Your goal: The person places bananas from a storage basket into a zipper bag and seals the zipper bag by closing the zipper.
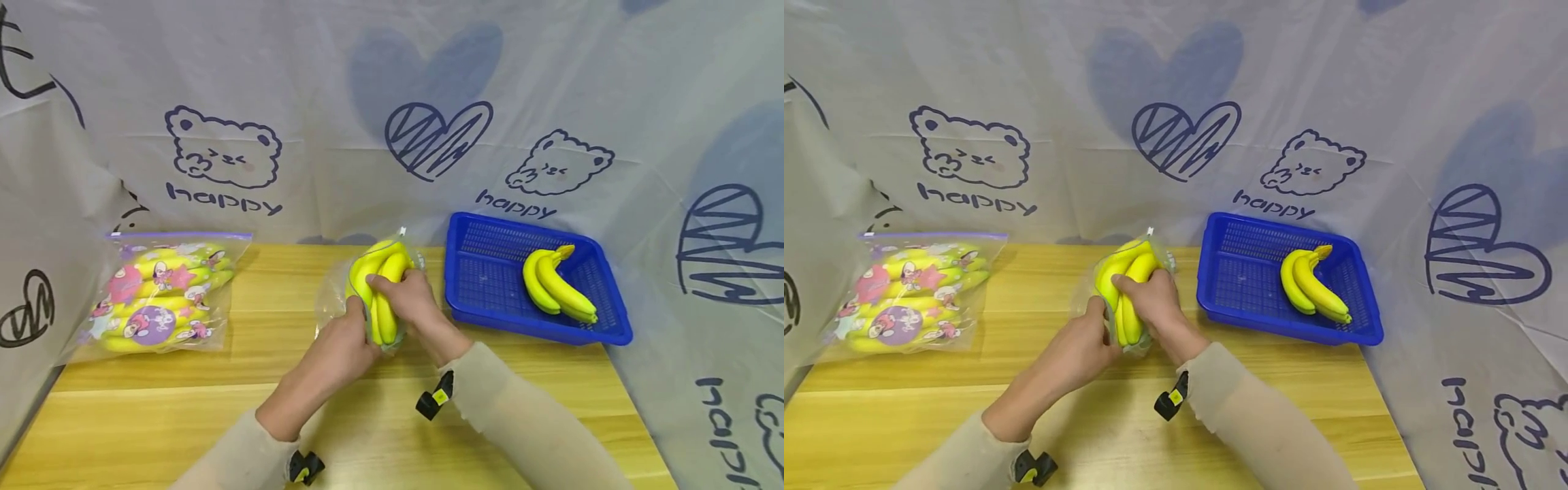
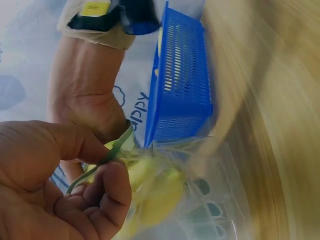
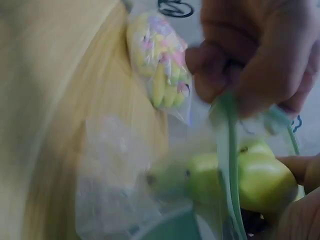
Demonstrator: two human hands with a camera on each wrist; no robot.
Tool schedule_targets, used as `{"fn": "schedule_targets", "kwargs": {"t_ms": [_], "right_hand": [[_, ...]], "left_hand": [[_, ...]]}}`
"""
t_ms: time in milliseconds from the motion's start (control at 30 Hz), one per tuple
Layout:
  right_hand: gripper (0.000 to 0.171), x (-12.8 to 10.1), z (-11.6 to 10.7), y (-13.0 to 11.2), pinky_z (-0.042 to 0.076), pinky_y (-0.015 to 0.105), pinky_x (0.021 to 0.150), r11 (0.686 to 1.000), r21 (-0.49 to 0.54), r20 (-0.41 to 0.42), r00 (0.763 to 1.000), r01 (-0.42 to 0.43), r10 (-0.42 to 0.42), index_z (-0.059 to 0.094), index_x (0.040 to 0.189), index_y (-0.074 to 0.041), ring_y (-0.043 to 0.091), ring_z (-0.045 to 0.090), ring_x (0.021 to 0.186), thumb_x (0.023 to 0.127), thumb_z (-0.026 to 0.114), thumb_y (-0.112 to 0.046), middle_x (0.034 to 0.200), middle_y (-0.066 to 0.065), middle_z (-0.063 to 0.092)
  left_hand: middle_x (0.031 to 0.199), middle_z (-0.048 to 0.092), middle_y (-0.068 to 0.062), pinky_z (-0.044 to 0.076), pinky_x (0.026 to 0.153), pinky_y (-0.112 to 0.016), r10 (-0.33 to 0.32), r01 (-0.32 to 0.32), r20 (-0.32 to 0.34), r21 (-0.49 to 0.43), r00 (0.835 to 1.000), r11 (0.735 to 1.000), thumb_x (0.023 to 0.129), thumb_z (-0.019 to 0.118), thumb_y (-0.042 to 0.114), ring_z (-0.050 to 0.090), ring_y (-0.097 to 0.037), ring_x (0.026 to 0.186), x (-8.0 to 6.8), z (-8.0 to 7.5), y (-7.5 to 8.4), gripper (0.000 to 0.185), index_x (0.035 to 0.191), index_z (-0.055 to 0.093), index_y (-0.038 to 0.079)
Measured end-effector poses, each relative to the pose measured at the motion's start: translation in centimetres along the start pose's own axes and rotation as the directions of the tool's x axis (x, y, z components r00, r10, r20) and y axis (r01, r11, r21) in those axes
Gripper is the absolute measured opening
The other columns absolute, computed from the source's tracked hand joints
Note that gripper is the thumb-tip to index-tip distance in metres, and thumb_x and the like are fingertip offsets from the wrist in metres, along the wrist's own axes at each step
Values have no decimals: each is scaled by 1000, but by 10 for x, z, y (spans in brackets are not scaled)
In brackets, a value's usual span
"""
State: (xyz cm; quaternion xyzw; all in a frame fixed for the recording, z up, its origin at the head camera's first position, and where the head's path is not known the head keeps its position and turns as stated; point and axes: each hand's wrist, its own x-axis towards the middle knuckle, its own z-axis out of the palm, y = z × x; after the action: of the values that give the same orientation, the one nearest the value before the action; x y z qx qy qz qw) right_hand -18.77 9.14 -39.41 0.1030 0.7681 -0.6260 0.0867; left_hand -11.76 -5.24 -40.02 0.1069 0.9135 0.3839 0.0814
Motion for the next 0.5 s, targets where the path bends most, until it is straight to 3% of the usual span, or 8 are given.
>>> {"fn": "schedule_targets", "kwargs": {"t_ms": [67,233,367,500], "right_hand": [[49,1,1,1,62,34,78,995,-97,30,1000,10,-8,60,125,6,22,69,90,94,79,-28,112,16,69],[43,5,-2,7,61,35,78,982,-190,127,992,10,15,61,124,4,23,69,91,96,77,-26,112,16,69],[46,1,-5,10,62,37,80,943,-328,170,985,59,-2,61,127,3,25,69,93,95,79,-25,113,15,69],[55,-7,-1,9,61,38,77,842,-520,210,977,146,-39,59,130,4,25,68,90,92,82,-29,109,14,68]], "left_hand": [[83,61,-10,49,58,-33,-27,29,21,-51,999,998,92,77,16,59,-21,65,-3,-2,4,61,134,40,-5],[74,60,-9,45,50,-32,-85,86,17,-77,996,993,92,68,15,55,-20,56,-2,-7,6,48,128,41,-2],[73,59,-10,44,50,-33,-94,95,-140,4,986,995,100,63,24,55,-22,56,11,-14,-3,40,123,45,-3],[72,58,-11,43,49,-32,-50,85,-277,115,960,990,105,54,15,54,-23,55,23,-21,-11,16,107,54,-1]]}}
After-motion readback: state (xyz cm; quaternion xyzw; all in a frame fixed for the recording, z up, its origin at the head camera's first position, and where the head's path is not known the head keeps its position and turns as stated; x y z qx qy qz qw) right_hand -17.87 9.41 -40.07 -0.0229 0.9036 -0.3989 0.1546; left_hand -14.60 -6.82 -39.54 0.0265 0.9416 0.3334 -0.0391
